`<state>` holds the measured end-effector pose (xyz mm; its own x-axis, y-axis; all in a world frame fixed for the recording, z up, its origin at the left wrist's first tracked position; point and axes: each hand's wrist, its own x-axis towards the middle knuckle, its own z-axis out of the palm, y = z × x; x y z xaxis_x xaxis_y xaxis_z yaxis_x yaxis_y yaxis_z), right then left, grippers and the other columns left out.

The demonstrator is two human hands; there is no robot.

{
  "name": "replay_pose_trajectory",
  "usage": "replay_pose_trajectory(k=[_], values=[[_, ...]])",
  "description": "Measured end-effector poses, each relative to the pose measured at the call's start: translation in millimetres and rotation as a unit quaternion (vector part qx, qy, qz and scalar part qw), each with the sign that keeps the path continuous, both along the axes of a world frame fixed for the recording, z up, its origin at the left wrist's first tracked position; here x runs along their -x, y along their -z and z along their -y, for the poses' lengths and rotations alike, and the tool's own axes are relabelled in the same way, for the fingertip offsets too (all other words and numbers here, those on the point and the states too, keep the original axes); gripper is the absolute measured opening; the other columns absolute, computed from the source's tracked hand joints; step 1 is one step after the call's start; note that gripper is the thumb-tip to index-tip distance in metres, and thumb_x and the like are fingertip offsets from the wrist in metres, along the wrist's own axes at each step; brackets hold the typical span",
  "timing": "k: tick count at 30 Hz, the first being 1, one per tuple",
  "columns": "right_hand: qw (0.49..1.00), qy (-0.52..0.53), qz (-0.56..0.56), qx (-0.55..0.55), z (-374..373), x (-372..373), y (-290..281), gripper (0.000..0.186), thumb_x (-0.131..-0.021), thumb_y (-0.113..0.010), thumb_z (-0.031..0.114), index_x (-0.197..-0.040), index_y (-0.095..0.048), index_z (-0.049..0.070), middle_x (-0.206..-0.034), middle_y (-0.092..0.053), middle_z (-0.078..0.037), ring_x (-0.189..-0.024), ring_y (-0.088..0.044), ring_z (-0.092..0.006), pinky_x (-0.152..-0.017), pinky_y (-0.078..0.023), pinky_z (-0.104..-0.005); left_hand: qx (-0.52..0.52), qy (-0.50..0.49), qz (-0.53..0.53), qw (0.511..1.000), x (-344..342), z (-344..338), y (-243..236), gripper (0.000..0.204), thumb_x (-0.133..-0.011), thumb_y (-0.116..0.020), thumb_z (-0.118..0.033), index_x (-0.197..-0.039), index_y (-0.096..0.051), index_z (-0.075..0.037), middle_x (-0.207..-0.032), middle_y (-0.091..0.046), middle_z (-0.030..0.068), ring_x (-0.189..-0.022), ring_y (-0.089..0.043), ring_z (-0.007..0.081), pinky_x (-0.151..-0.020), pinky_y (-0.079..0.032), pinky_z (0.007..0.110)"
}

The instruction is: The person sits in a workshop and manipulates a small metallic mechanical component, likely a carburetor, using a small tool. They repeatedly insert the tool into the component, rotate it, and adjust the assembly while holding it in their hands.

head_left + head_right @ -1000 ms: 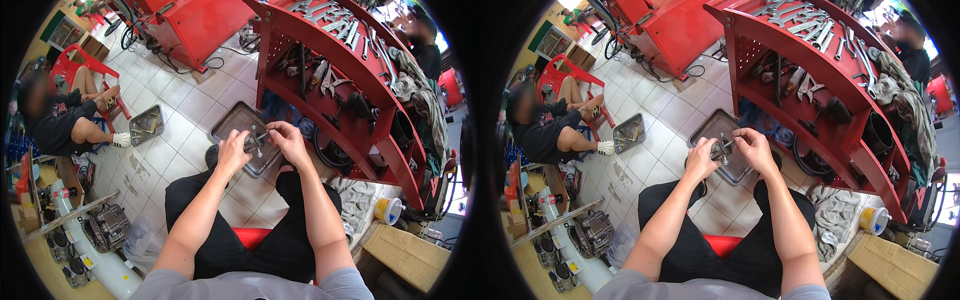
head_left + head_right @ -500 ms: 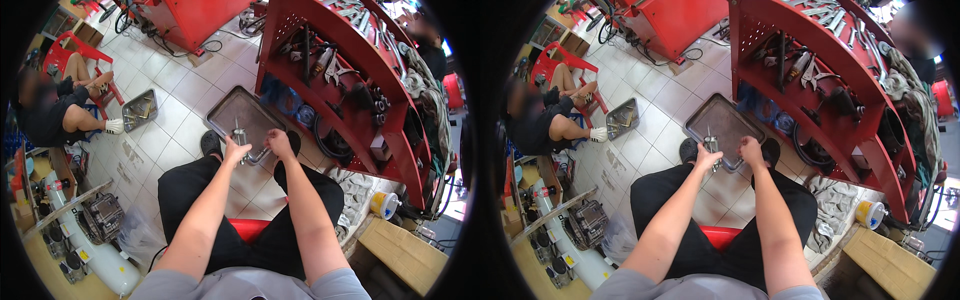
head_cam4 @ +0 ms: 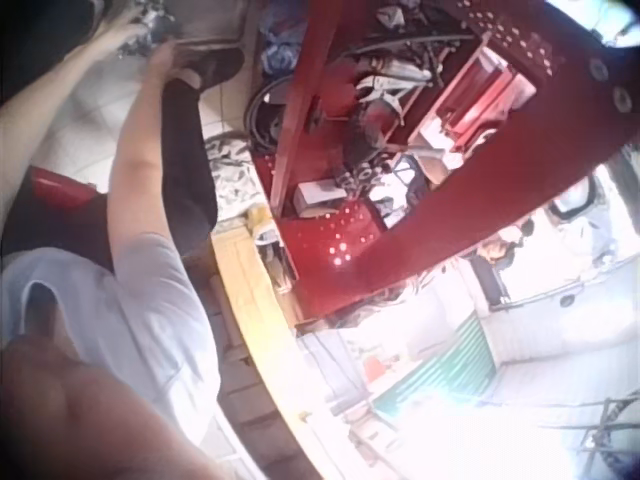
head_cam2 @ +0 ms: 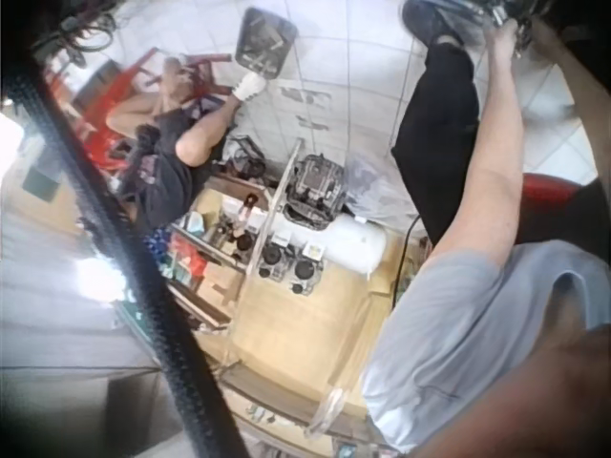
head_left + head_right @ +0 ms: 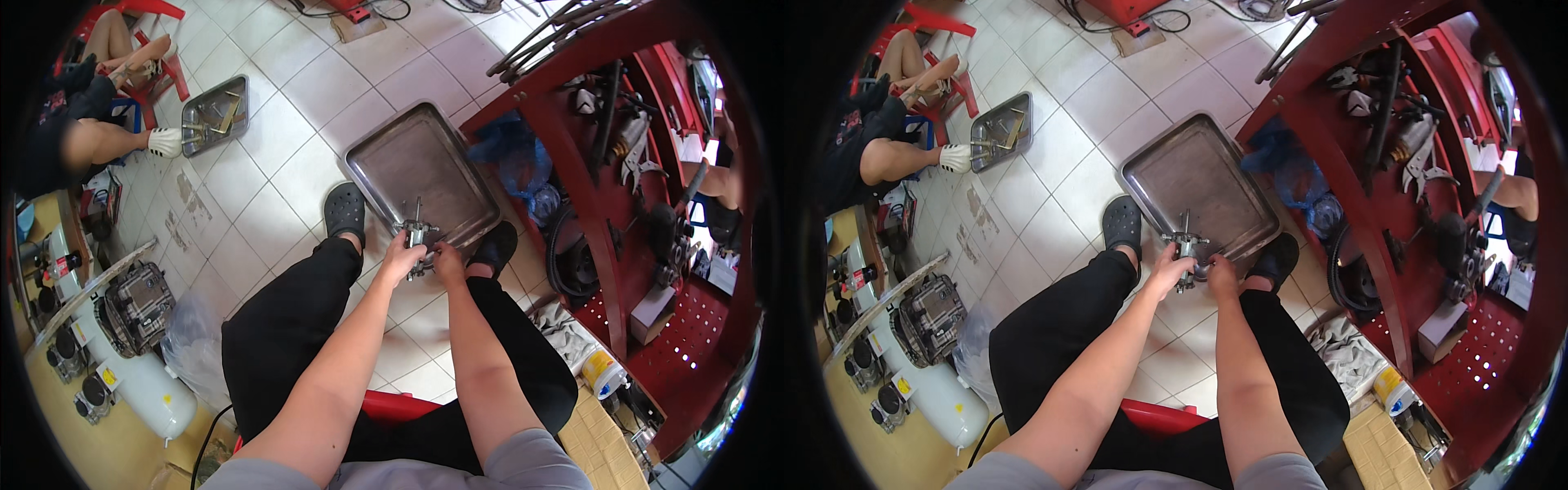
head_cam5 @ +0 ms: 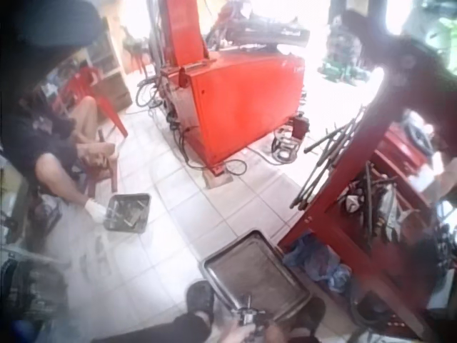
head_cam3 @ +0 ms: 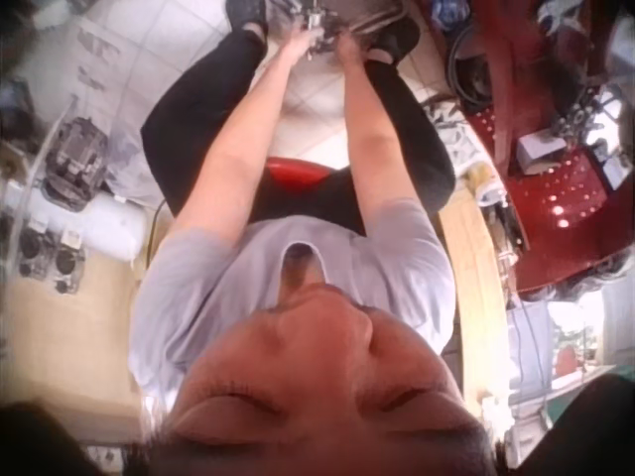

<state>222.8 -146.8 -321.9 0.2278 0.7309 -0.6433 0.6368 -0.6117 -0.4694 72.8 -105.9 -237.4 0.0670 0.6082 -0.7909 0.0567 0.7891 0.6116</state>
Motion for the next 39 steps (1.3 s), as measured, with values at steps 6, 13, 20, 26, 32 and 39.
replay_pose_trajectory(k=[6,13,20,26,32,39], values=[[0.997,-0.078,-0.014,-0.013,9,-11,28,0.026,-0.079,-0.060,0.008,-0.103,-0.068,0.004,-0.104,-0.067,-0.022,-0.102,-0.062,-0.0371,-0.091,-0.049,-0.0427,0.060,-0.024,0.014,0.998,14,7,17,0.037,-0.073,-0.061,-0.012,-0.107,-0.056,0.000,-0.085,-0.063,0.0074,-0.074,-0.060,0.0166,-0.069,-0.046,0.029],[0.997,-0.048,-0.025,0.050,-4,-12,-14,0.029,-0.084,-0.054,0.014,-0.108,-0.067,0.002,-0.111,-0.064,-0.023,-0.107,-0.060,-0.0383,-0.092,-0.047,-0.0450,-0.030,-0.065,0.049,0.996,8,3,11,0.037,-0.073,-0.056,-0.007,-0.109,-0.053,0.002,-0.081,-0.058,0.0073,-0.069,-0.056,0.0146,-0.061,-0.046,0.030],[0.976,0.142,-0.150,-0.065,-110,-18,-187,0.076,-0.096,-0.033,0.061,-0.071,-0.058,-0.007,-0.059,-0.056,-0.016,-0.062,-0.061,-0.0240,-0.061,-0.047,-0.0367,-0.120,-0.112,0.200,0.966,-24,-28,-81,0.030,-0.081,-0.061,-0.020,-0.104,-0.055,-0.001,-0.080,-0.058,0.0058,-0.069,-0.059,0.0162,-0.059,-0.050,0.031],[0.965,0.041,-0.071,-0.251,-80,-8,-354,0.076,-0.098,-0.033,0.058,-0.068,-0.052,-0.009,-0.063,-0.052,-0.024,-0.067,-0.057,-0.0324,-0.071,-0.046,-0.0430,-0.389,0.022,0.172,0.905,-19,-45,-191,0.062,-0.096,-0.040,-0.058,-0.082,-0.061,-0.001,-0.065,-0.058,0.0045,-0.062,-0.057,0.0149,-0.056,-0.044,0.031],[0.937,0.113,-0.184,-0.273,4,23,-394,0.072,-0.101,-0.030,0.053,-0.067,-0.047,-0.008,-0.057,-0.045,-0.017,-0.058,-0.042,-0.0246,-0.061,-0.040,-0.0416,-0.552,0.054,0.089,0.827,16,23,-273,0.065,-0.098,-0.034,-0.059,-0.087,-0.062,-0.001,-0.064,-0.058,0.0054,-0.062,-0.057,0.0160,-0.058,-0.044,0.032],[0.905,0.099,-0.094,-0.403,63,55,-422,0.055,-0.104,-0.034,0.033,-0.070,-0.053,-0.006,-0.059,-0.051,-0.024,-0.055,-0.049,-0.0395,-0.058,-0.040,-0.0457,-0.442,0.031,0.121,0.888,28,86,-290,0.065,-0.101,-0.028,-0.055,-0.088,-0.061,-0.001,-0.068,-0.057,0.0051,-0.063,-0.055,0.0148,-0.061,-0.044,0.031]])
